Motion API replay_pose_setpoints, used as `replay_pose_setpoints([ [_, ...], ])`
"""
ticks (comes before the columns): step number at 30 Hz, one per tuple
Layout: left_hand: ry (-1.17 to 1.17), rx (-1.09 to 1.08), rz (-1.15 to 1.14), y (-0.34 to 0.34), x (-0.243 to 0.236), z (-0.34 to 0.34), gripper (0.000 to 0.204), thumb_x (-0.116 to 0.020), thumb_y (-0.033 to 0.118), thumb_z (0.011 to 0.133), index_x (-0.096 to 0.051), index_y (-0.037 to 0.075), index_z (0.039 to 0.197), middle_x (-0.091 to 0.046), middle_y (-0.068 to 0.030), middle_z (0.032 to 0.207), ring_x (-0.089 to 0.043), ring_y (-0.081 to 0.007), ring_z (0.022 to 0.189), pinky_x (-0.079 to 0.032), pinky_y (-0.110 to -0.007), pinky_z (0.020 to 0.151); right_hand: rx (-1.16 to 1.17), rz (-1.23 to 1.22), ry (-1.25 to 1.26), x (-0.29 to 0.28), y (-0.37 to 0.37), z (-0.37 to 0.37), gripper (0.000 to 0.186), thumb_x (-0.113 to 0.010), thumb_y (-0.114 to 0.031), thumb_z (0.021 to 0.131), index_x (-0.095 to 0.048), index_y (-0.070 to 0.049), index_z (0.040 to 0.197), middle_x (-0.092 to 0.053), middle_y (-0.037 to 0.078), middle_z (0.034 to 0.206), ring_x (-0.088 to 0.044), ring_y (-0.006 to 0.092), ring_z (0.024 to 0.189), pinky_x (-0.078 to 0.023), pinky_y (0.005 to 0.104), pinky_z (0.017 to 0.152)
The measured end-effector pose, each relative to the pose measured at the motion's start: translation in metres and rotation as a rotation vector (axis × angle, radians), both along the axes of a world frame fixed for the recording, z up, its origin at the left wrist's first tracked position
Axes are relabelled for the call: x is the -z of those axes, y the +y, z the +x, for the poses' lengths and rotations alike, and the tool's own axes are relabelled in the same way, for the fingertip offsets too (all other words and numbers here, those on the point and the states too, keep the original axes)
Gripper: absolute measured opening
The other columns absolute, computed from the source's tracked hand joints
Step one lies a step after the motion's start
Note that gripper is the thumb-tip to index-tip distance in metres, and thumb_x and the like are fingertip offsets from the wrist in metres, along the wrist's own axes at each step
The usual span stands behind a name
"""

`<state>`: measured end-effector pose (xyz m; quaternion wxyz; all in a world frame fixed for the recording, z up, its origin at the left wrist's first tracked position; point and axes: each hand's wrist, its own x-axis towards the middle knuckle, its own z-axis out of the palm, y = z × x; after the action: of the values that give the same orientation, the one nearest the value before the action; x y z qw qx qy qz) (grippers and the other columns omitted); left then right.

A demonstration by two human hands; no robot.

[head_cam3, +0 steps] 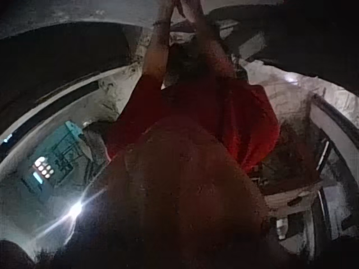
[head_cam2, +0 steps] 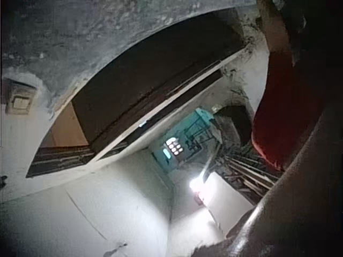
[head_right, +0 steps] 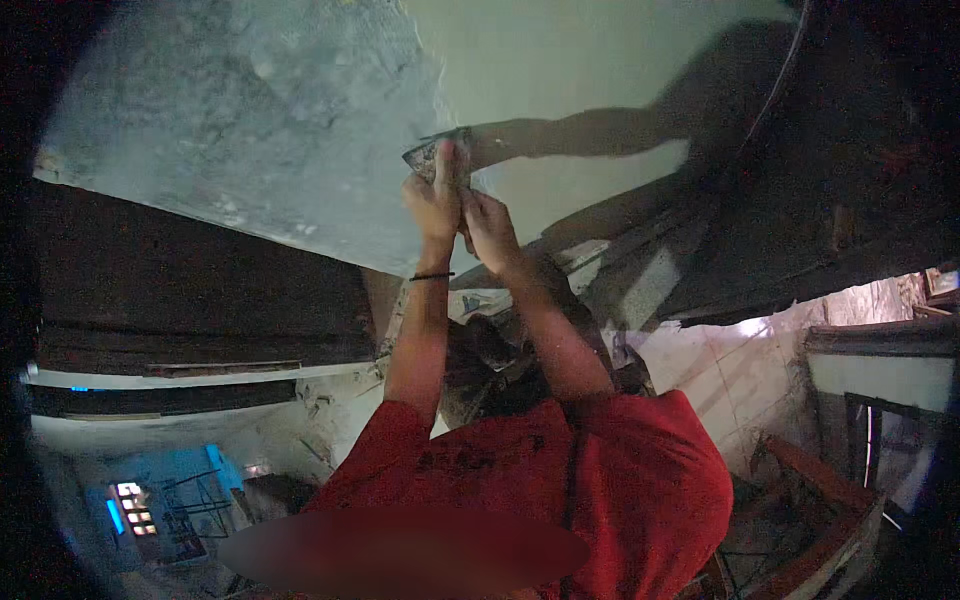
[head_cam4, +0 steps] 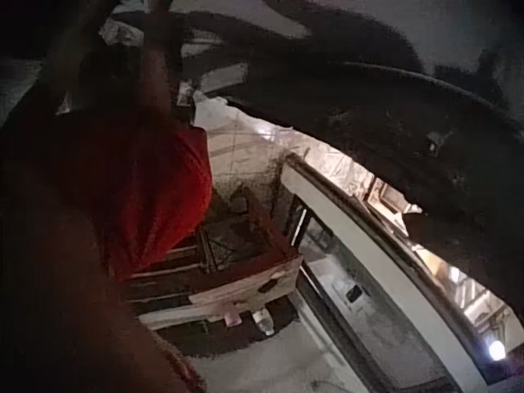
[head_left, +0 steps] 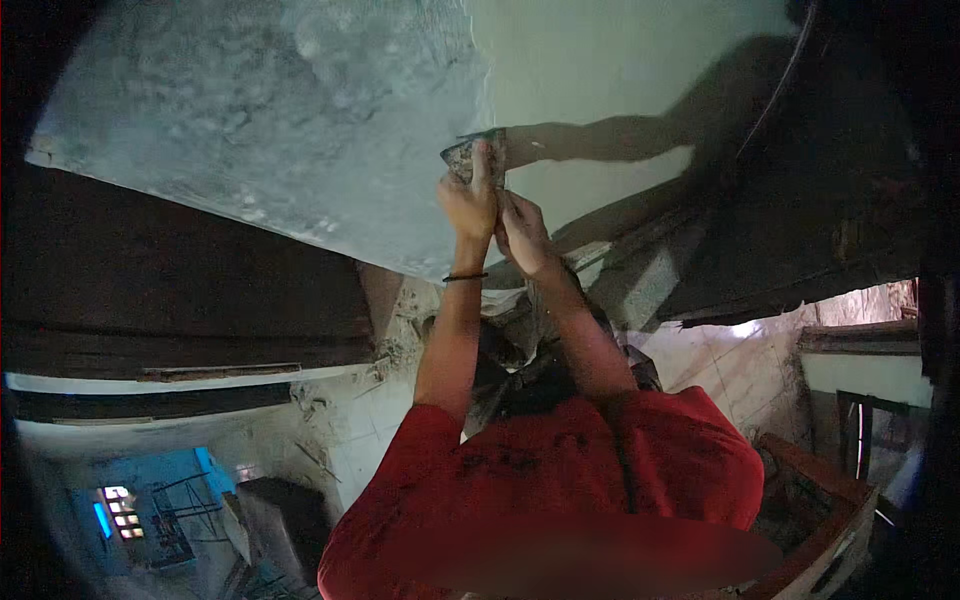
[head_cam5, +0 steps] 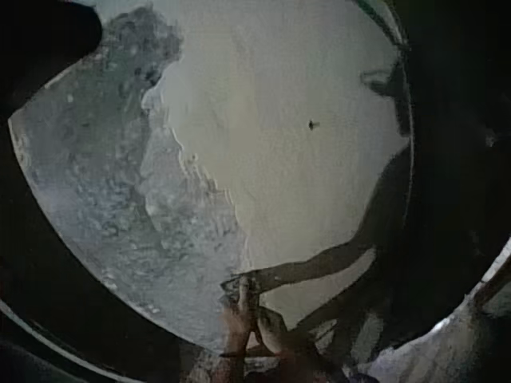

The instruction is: The person scrapes old paint and plaster from a wall and ceiling using a putty knife.

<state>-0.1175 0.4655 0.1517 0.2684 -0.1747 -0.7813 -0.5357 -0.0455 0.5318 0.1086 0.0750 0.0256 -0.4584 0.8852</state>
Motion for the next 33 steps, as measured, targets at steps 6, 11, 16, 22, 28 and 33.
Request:
replay_pose_setpoints([
  [6,-0.298,0.108,0.315,0.003,-0.004,0.021,0.046,-0.06,0.03,0.094,-0.051,0.0,0.06,-0.046,0.0014,0.054,-0.036,-0.0069,0.049,-0.03,-0.028,0.042,-0.002,0.436,-0.05,0.002,0.026,0.007,0.04,-0.044,-0.039,0.101,-0.057,-0.004,0.115,-0.049,-0.001,0.07,-0.045,0.0071,0.059,-0.038,0.0246,0.052],
  [11,-0.349,0.15,0.393,-0.034,-0.014,0.053,0.04,-0.053,0.021,0.098,-0.053,-0.004,0.129,-0.057,-0.0166,0.127,-0.059,-0.0179,0.108,-0.049,-0.031,0.087,0.442,1.116,0.324,-0.038,0.035,0.041,0.054,-0.05,-0.044,0.096,-0.043,-0.012,0.139,-0.05,0.02,0.12,-0.05,0.0306,0.11,-0.041,0.0407,0.088],
  [16,-0.387,-0.05,0.471,-0.059,-0.019,0.075,0.044,-0.056,0.031,0.097,-0.057,-0.007,0.12,-0.062,-0.014,0.111,-0.06,-0.0179,0.098,-0.049,-0.031,0.084,0.516,1.468,0.386,-0.062,0.029,0.054,0.074,-0.052,-0.066,0.084,-0.031,-0.033,0.147,-0.009,0.027,0.153,-0.024,0.0496,0.131,-0.017,0.0646,0.101],
  [22,-0.316,-0.015,0.609,-0.075,-0.015,0.085,0.057,-0.057,0.032,0.095,-0.044,-0.007,0.135,-0.055,-0.019,0.125,-0.054,-0.0237,0.113,-0.04,-0.036,0.102,0.456,1.48,0.472,-0.083,0.015,0.072,0.056,-0.056,-0.058,0.085,-0.048,-0.038,0.137,-0.018,0.022,0.151,-0.031,0.044,0.127,-0.022,0.0589,0.101],
  [28,-0.303,-0.055,0.321,-0.106,-0.006,0.084,0.038,-0.053,0.014,0.097,-0.052,-0.004,0.131,-0.058,-0.0134,0.127,-0.058,-0.0152,0.108,-0.048,-0.027,0.089,0.597,1.381,0.677,-0.097,0.004,0.098,0.041,-0.069,-0.036,0.08,-0.063,-0.041,0.12,-0.046,0.005,0.125,-0.042,0.0285,0.107,-0.031,0.047,0.09],
  [33,0.071,-0.414,-0.546,-0.127,0.037,0.092,0.038,-0.05,0.016,0.099,-0.051,0.009,0.136,-0.046,-0.0219,0.137,-0.052,-0.0231,0.093,-0.039,-0.036,0.083,0.565,1.316,0.877,-0.112,-0.001,0.102,0.042,-0.07,-0.028,0.076,-0.066,-0.035,0.117,-0.052,0.0,0.107,-0.051,0.0195,0.079,-0.038,0.0389,0.073],
])
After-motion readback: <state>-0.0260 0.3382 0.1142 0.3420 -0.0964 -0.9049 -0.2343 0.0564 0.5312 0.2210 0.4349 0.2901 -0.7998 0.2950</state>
